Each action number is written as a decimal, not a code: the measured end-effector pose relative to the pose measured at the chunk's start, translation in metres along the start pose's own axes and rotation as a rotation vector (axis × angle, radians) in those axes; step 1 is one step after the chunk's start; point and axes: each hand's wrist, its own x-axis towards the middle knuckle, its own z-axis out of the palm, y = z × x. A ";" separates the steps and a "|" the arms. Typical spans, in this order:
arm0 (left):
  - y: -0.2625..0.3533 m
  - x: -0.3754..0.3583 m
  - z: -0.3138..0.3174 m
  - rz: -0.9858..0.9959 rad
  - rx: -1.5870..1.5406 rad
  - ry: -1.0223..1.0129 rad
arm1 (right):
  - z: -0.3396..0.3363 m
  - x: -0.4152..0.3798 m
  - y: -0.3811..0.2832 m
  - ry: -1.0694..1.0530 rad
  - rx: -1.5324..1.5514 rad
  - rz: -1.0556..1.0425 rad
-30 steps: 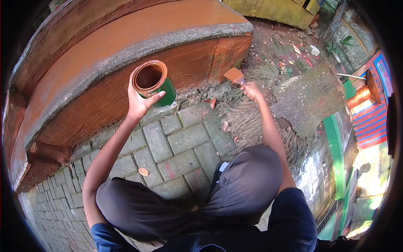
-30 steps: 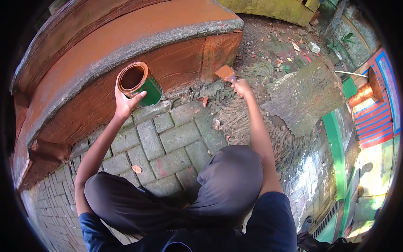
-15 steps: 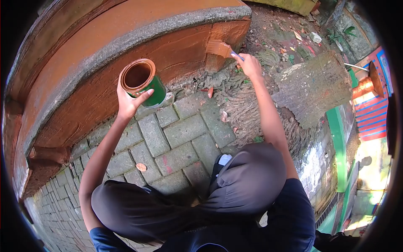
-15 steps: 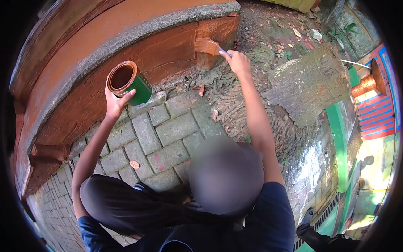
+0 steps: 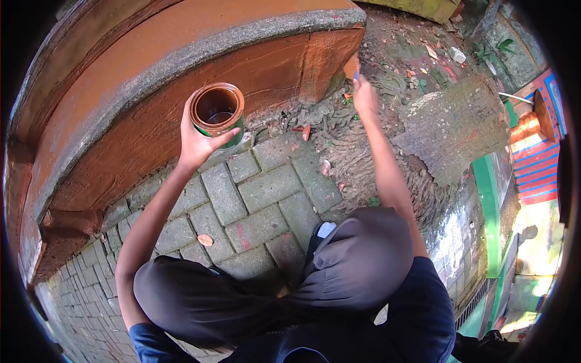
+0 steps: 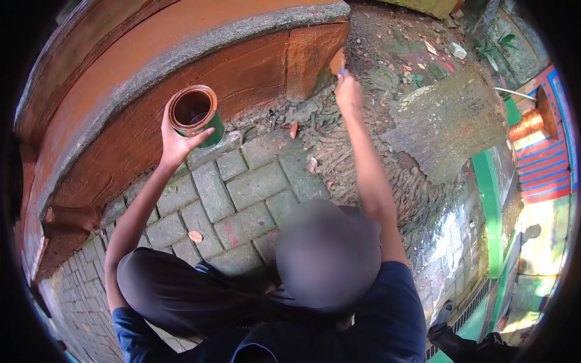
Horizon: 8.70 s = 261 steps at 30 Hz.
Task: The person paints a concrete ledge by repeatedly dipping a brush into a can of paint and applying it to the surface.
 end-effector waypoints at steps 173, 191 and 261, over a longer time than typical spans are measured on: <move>0.049 -0.323 -0.245 -0.209 0.602 0.745 | 0.255 -0.371 -0.481 -0.891 0.287 -0.661; 0.038 -0.222 -0.201 -0.030 0.532 0.586 | 0.177 -0.230 -0.180 -0.310 0.327 -0.082; 0.048 -0.218 -0.208 -0.040 0.504 0.655 | 0.064 -0.158 -0.179 0.172 0.725 -0.138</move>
